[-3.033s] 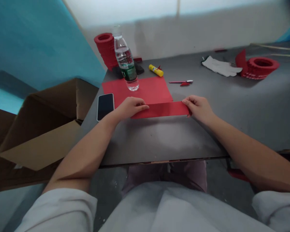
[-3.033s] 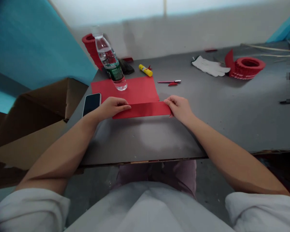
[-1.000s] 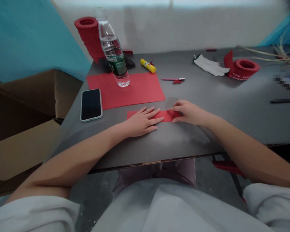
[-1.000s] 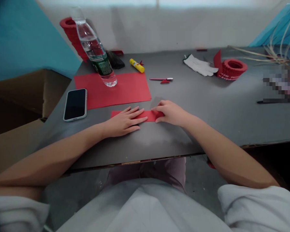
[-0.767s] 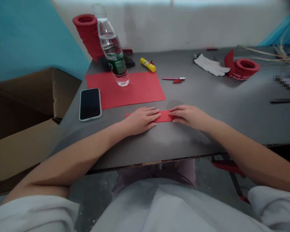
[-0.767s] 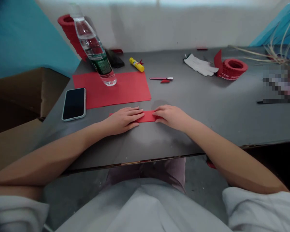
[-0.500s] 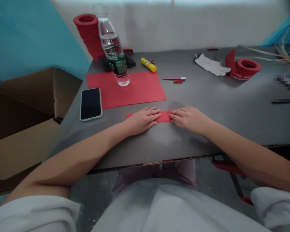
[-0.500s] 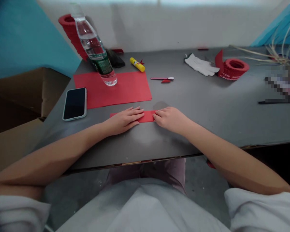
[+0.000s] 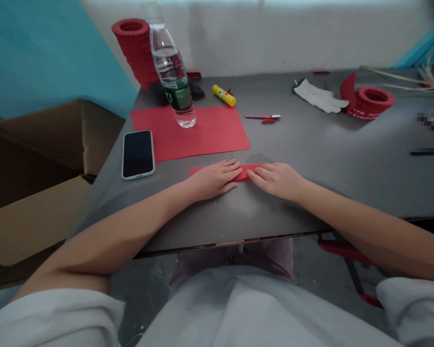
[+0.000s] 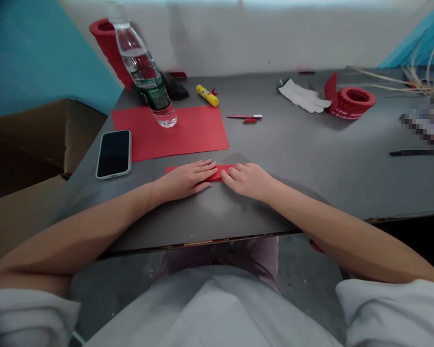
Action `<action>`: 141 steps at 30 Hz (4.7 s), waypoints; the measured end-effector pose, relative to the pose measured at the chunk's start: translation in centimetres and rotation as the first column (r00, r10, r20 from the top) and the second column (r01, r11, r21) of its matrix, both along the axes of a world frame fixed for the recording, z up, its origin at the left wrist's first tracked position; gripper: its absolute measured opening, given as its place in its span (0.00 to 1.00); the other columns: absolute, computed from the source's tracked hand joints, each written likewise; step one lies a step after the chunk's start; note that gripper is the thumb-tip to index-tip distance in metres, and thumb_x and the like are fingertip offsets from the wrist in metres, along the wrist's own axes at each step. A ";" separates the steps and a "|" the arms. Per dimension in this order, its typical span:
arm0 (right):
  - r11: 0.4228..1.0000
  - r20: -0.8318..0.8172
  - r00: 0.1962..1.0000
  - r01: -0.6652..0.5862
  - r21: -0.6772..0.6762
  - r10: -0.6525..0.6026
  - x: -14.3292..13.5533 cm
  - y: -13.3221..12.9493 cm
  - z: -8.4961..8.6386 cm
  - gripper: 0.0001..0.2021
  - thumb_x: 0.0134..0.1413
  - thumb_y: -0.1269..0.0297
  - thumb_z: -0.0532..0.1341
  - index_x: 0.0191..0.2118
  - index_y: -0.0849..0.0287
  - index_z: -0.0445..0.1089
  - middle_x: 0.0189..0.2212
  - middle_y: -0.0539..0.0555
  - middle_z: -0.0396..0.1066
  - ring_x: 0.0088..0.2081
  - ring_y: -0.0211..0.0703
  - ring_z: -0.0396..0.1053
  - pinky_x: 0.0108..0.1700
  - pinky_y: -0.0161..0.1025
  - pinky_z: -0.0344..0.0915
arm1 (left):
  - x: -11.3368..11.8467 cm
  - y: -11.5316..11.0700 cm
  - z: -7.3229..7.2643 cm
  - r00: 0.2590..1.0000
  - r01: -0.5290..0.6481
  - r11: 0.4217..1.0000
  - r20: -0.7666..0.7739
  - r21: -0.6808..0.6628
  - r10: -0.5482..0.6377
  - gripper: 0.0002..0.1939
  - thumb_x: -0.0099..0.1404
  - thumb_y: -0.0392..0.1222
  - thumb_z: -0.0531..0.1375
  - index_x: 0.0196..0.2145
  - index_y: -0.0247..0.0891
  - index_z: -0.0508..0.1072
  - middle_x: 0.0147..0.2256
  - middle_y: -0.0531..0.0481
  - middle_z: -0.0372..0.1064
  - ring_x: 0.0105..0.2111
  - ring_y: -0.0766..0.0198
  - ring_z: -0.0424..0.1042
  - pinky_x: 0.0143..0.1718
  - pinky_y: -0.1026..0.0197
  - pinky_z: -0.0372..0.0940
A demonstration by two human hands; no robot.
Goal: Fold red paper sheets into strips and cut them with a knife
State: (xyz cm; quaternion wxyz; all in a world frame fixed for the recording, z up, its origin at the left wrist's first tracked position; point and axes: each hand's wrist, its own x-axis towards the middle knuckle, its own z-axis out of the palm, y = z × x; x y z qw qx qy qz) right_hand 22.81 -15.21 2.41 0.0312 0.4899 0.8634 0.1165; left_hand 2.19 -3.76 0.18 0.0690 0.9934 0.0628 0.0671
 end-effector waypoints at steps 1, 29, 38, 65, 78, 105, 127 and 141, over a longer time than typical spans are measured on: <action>1.000 -0.005 1.000 -0.010 0.018 0.010 -0.2 0.1 0.0 0.20 0.62 0.73 0.43 0.46 0.61 0.71 0.34 0.59 0.74 0.32 0.43 0.66 0.29 0.41 0.56 | 0.0 0.0 0.0 1.000 0.002 1.000 0.005 -0.010 -0.001 0.21 0.70 0.43 0.50 0.56 0.29 0.63 0.59 0.39 0.56 0.62 0.56 0.52 0.63 0.54 0.48; 0.997 0.099 0.995 0.011 0.082 -0.020 -2.0 -1.9 -0.9 0.18 0.57 0.78 0.49 0.49 0.73 0.68 0.41 0.67 0.72 0.39 0.49 0.67 0.32 0.40 0.62 | 0.4 -0.1 0.2 0.986 -0.019 0.999 -0.166 -0.043 0.011 0.25 0.73 0.45 0.41 0.63 0.30 0.51 0.64 0.42 0.44 0.65 0.57 0.39 0.64 0.53 0.40; 0.979 -0.456 0.867 0.173 -0.106 -0.202 1.2 1.5 -0.4 0.16 0.57 0.72 0.51 0.43 0.58 0.75 0.40 0.57 0.72 0.40 0.45 0.67 0.44 0.42 0.63 | 0.0 0.1 0.1 0.985 0.015 1.000 -0.174 -0.017 -0.018 0.26 0.72 0.44 0.42 0.64 0.34 0.47 0.65 0.47 0.39 0.66 0.58 0.37 0.64 0.52 0.36; 0.951 -0.395 0.872 0.218 -0.217 -0.290 1.1 0.7 -1.7 0.21 0.59 0.52 0.55 0.56 0.51 0.65 0.61 0.58 0.56 0.63 0.56 0.48 0.57 0.69 0.45 | 0.1 -1.9 0.2 0.989 0.034 0.999 -0.145 0.013 -0.032 0.36 0.69 0.59 0.43 0.65 0.33 0.44 0.66 0.41 0.36 0.66 0.53 0.34 0.64 0.49 0.32; 0.945 -0.379 0.879 0.199 -0.258 -0.289 2.3 -1.9 -1.8 0.23 0.65 0.57 0.44 0.62 0.55 0.54 0.62 0.58 0.53 0.63 0.49 0.49 0.60 0.60 0.48 | -7.4 1.8 1.4 0.956 -0.091 0.996 -0.280 0.004 0.089 0.30 0.71 0.55 0.40 0.65 0.39 0.44 0.66 0.43 0.34 0.66 0.55 0.37 0.63 0.48 0.40; 0.883 -0.751 0.516 0.431 -0.188 -0.412 2.2 -3.0 1.5 0.11 0.57 0.55 0.56 0.31 0.55 0.70 0.23 0.49 0.70 0.23 0.37 0.65 0.28 0.36 0.62 | -6.7 0.8 3.6 0.914 -0.370 0.852 0.022 -0.371 0.406 0.17 0.68 0.48 0.48 0.42 0.38 0.72 0.38 0.48 0.73 0.36 0.61 0.71 0.40 0.61 0.65; 0.993 -0.468 0.878 0.066 -0.099 -0.105 -1.1 1.1 -1.3 0.14 0.58 0.60 0.57 0.47 0.57 0.73 0.45 0.60 0.69 0.47 0.49 0.64 0.50 0.47 0.61 | -3.4 -2.0 0.5 0.986 -0.112 0.986 -0.138 -0.124 0.095 0.24 0.72 0.41 0.40 0.63 0.34 0.51 0.64 0.44 0.45 0.65 0.58 0.40 0.63 0.49 0.43; 0.983 -0.449 0.874 0.162 -0.092 -0.186 -3.4 -0.3 -2.0 0.22 0.62 0.56 0.51 0.54 0.64 0.67 0.54 0.64 0.64 0.56 0.53 0.60 0.57 0.51 0.59 | -3.5 -2.8 0.5 0.987 -0.100 0.992 -0.121 0.080 0.109 0.36 0.70 0.59 0.40 0.65 0.31 0.45 0.65 0.39 0.35 0.66 0.52 0.35 0.63 0.45 0.33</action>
